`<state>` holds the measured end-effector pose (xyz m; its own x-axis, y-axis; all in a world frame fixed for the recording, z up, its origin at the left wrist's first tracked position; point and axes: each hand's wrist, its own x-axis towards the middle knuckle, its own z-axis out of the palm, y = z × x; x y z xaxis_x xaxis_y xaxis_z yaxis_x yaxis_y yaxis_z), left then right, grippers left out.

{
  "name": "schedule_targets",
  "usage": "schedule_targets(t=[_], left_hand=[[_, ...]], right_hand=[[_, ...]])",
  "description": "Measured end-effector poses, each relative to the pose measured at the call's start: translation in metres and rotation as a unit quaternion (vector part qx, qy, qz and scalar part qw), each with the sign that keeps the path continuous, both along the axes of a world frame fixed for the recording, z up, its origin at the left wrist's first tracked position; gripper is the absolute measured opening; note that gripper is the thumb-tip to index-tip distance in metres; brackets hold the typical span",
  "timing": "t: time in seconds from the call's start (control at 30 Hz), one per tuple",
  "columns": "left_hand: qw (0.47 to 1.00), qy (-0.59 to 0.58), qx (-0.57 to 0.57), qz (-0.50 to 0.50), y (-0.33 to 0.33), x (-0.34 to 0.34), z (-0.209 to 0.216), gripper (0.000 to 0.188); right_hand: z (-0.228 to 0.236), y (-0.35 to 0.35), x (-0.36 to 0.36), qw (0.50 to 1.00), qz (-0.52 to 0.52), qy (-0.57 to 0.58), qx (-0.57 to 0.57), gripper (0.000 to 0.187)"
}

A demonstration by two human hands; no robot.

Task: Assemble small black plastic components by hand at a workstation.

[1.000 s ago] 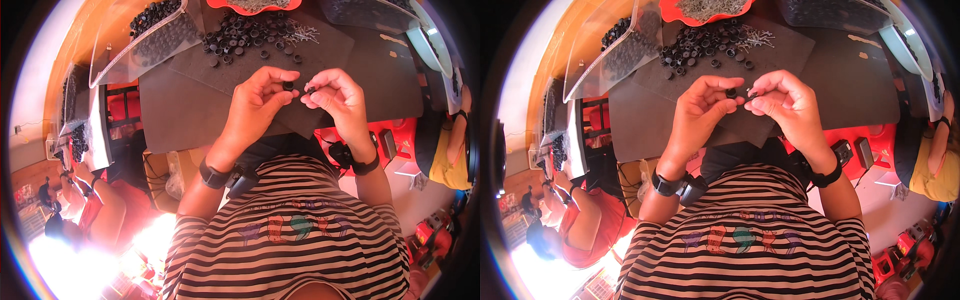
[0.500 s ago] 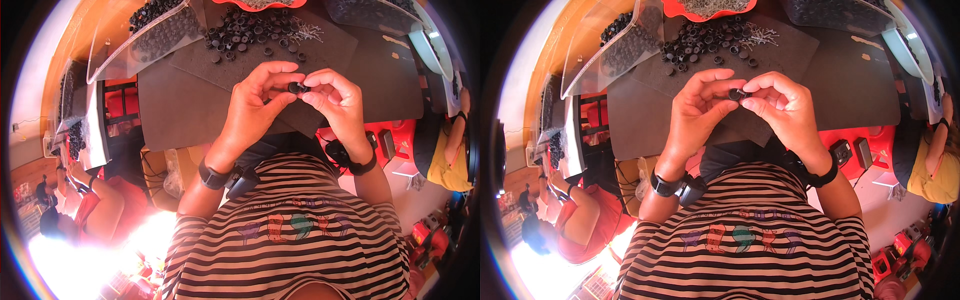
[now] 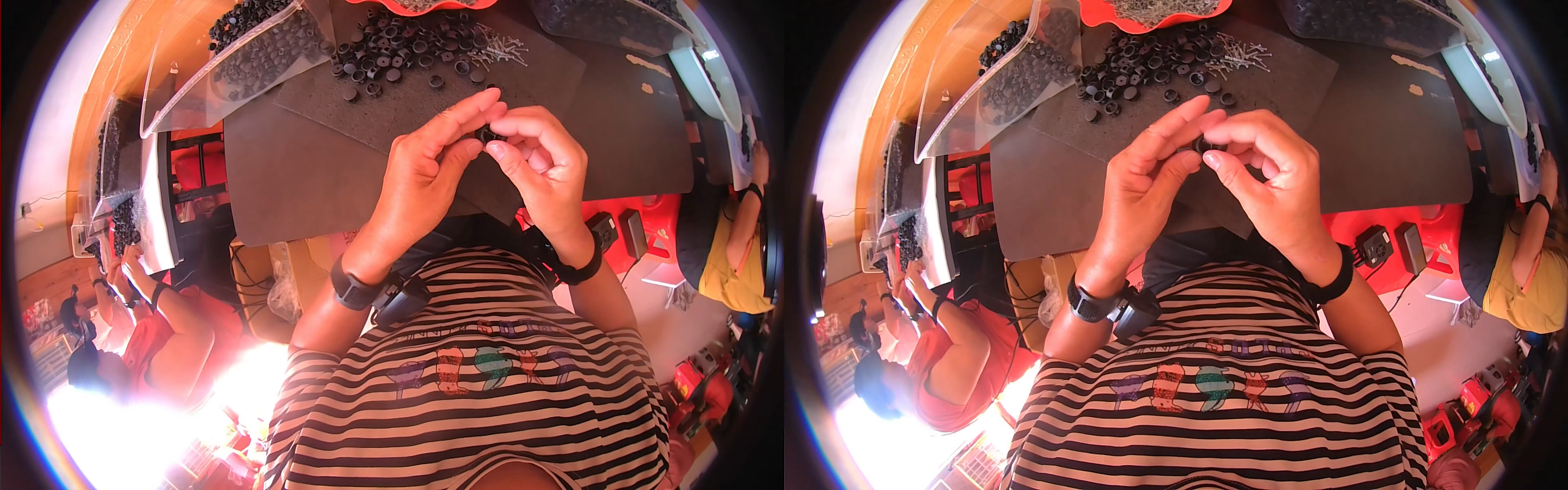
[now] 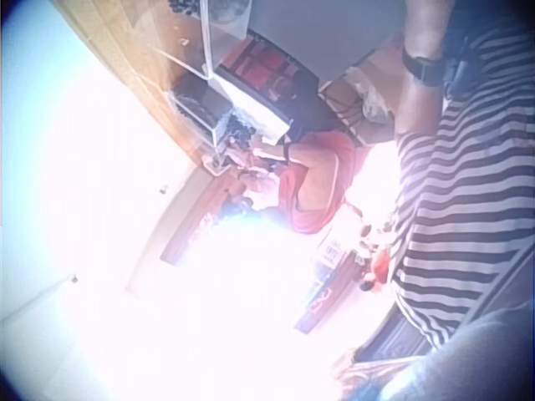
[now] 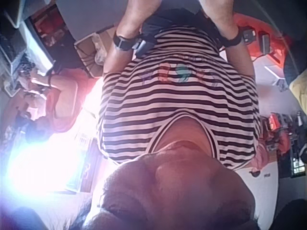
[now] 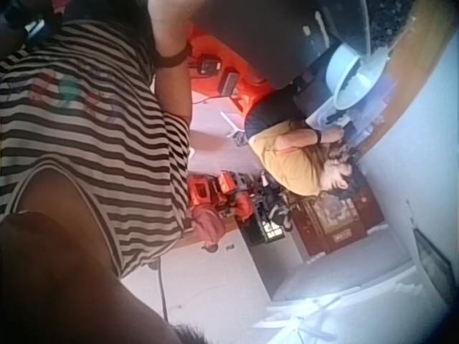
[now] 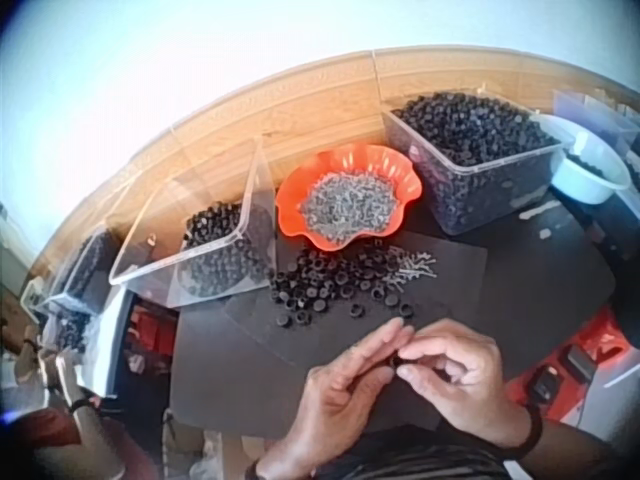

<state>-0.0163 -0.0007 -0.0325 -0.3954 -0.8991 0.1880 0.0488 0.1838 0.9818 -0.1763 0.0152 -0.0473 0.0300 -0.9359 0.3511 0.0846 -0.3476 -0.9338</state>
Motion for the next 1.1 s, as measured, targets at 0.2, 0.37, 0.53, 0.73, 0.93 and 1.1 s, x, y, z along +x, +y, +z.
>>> schedule_targets(t=[0.2, 0.37, 0.53, 0.73, 0.93, 1.1], left_hand=[[0.972, 0.177, 0.149, 0.045, 0.003, -0.003, -0.003, 0.04], [0.971, 0.191, 0.141, 0.016, 0.003, 0.0, -0.02, 0.026], [0.929, 0.279, 0.243, 0.003, 0.003, 0.003, -0.015, 0.022], [0.912, 0.316, 0.259, -0.017, 0.0, 0.006, -0.021, 0.021], [0.912, 0.315, 0.261, -0.019, -0.001, 0.008, -0.022, 0.022], [0.914, 0.312, 0.26, -0.018, -0.001, 0.008, -0.023, 0.022]], right_hand=[[0.0, 0.001, -0.001, 0.998, 0.007, -0.059, 0.024, 0.017], [0.008, 0.003, 0.0, 0.998, 0.002, -0.049, 0.025, 0.017], [0.013, 0.003, -0.002, 0.999, -0.002, -0.031, 0.021, 0.016], [0.028, 0.003, -0.002, 0.996, -0.039, 0.073, -0.035, 0.014], [0.033, 0.0, -0.002, 0.987, -0.06, 0.138, -0.059, 0.014], [0.033, -0.003, -0.002, 0.981, -0.054, 0.166, -0.086, 0.014]])
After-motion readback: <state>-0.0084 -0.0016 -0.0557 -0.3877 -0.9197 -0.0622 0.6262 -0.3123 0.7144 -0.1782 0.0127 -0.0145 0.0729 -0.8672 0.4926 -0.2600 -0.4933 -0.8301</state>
